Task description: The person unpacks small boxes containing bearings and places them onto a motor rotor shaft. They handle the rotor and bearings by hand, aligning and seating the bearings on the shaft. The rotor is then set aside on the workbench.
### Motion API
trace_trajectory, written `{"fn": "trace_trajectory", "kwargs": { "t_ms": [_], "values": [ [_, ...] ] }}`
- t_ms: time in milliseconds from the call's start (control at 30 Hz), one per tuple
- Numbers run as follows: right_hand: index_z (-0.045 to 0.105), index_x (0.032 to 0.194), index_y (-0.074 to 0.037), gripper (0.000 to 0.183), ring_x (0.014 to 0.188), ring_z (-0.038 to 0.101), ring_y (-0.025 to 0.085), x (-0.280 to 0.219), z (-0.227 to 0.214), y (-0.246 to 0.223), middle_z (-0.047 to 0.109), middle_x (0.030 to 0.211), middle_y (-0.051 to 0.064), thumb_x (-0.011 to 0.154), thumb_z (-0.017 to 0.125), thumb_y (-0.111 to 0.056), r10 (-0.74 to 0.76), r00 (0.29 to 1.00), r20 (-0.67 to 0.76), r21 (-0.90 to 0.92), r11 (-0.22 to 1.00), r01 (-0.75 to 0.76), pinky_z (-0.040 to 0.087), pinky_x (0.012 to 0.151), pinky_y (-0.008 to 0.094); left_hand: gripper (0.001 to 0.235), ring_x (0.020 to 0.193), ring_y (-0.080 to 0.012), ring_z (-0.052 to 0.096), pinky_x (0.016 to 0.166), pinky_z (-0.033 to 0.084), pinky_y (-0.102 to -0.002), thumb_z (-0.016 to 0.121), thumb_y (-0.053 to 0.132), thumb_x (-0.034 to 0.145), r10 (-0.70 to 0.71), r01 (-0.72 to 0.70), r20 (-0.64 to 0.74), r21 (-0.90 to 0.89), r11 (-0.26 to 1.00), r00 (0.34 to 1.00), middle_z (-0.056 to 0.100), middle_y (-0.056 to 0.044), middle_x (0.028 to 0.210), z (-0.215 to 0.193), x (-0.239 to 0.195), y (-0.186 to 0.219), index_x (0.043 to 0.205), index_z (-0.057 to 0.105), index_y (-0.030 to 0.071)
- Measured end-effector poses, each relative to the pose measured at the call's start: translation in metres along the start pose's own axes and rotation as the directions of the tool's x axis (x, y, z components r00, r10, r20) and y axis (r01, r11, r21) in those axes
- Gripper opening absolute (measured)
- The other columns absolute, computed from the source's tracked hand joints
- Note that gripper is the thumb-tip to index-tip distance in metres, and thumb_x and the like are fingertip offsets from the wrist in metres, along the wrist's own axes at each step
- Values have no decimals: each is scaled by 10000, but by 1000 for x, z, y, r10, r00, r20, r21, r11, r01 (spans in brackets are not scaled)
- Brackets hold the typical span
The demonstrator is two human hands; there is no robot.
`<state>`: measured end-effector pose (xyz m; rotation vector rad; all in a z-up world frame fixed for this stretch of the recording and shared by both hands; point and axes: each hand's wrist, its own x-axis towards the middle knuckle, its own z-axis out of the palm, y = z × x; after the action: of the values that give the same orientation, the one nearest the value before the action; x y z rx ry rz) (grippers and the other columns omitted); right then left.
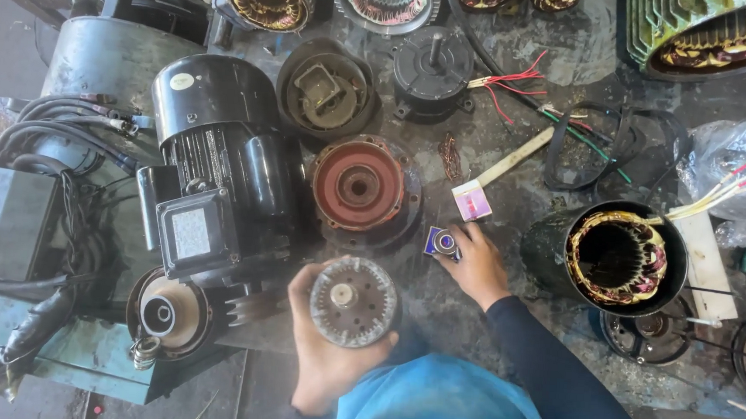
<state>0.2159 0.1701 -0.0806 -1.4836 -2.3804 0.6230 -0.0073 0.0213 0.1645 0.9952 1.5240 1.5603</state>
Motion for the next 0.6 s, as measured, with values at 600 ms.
{"fn": "trace_trajectory", "kwargs": {
  "t_ms": [600],
  "values": [
    [505,1240,-64,497,817,483,202,-36,-158,-88,501,1126,145,809,431,173,296,917,267,940,130,-315,437,685,376,965,1252,-270,700,1086,547,-401,907,231,591,36,-41,170,28,999,985,619,-138,1440,25,15,-21,1416,428,84]
  ]
}}
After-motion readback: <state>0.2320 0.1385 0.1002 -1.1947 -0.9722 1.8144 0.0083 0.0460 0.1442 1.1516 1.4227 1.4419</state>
